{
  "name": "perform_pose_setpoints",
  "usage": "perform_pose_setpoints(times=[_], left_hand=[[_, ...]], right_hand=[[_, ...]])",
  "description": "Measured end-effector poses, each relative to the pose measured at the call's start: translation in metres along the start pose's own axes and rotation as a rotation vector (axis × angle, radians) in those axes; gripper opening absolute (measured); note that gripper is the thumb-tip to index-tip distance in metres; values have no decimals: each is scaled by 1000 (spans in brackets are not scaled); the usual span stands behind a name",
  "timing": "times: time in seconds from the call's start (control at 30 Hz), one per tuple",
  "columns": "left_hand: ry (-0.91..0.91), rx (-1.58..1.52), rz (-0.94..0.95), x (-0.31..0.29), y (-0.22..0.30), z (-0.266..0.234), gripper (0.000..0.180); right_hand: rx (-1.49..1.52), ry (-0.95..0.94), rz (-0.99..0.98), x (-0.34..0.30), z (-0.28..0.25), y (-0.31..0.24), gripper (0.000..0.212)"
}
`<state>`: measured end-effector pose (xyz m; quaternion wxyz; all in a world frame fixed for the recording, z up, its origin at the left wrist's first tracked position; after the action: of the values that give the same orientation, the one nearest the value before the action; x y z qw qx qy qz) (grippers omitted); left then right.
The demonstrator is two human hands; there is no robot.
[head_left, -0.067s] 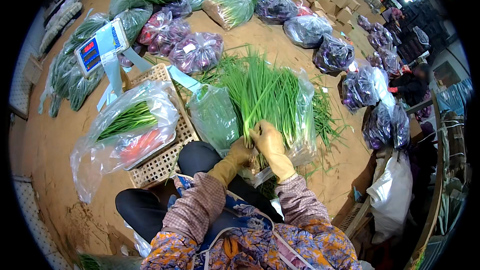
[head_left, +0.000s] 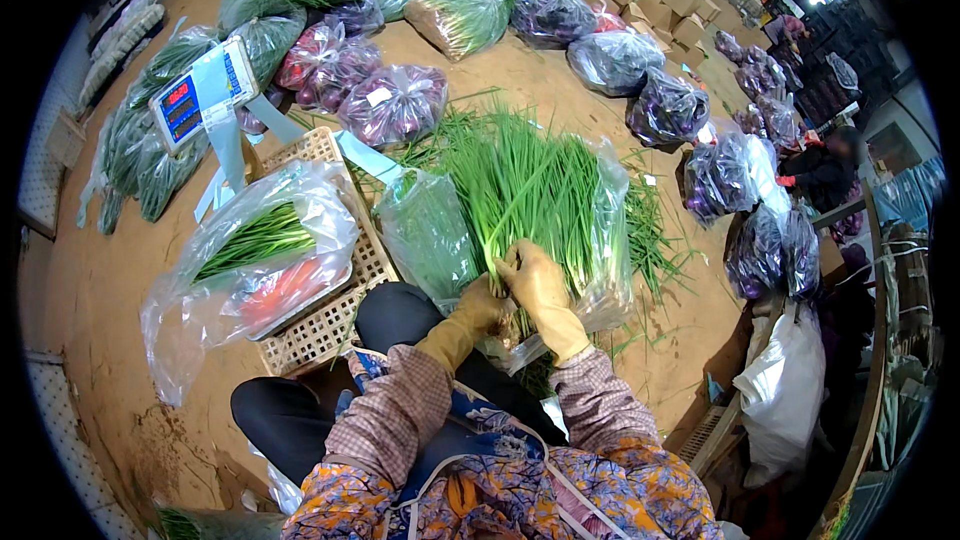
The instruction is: The person gathers bunches of green onions, places them into plastic bags, and sets the bags on a digital scale to verify the weight.
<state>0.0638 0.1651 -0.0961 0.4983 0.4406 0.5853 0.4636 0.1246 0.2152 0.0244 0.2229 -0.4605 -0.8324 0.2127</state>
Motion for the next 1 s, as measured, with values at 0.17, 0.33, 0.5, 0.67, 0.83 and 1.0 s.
perform_pose_setpoints(times=[0.17,0.33,0.5,0.67,0.83,1.0], left_hand=[[28,-31,4,5,-11,3,42],[65,-299,18,7,-19,2,42],[-20,-278,-240,1,-18,10,49],[-18,-589,-157,-2,-5,8,49],[-17,-609,-203,-1,-10,10,46],[80,-485,-241,-2,-17,4,46]], right_hand=[[-45,58,21,4,-6,9,28],[-101,-87,140,9,6,18,35],[-110,-231,238,10,12,32,36],[-2,-328,269,8,9,28,38],[-150,-344,259,10,5,23,39],[-318,-353,186,16,16,23,34]])
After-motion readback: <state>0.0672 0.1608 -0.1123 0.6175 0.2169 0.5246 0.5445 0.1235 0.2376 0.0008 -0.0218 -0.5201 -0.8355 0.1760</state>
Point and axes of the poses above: each hand's wrist, its own x-axis towards the middle knuckle, its own z-axis out of the palm, y = z × x, the point moved 10 cm from there along x, towards the middle knuckle, and after that the axes turned 1 degree about -y, right-handed, at the moved point
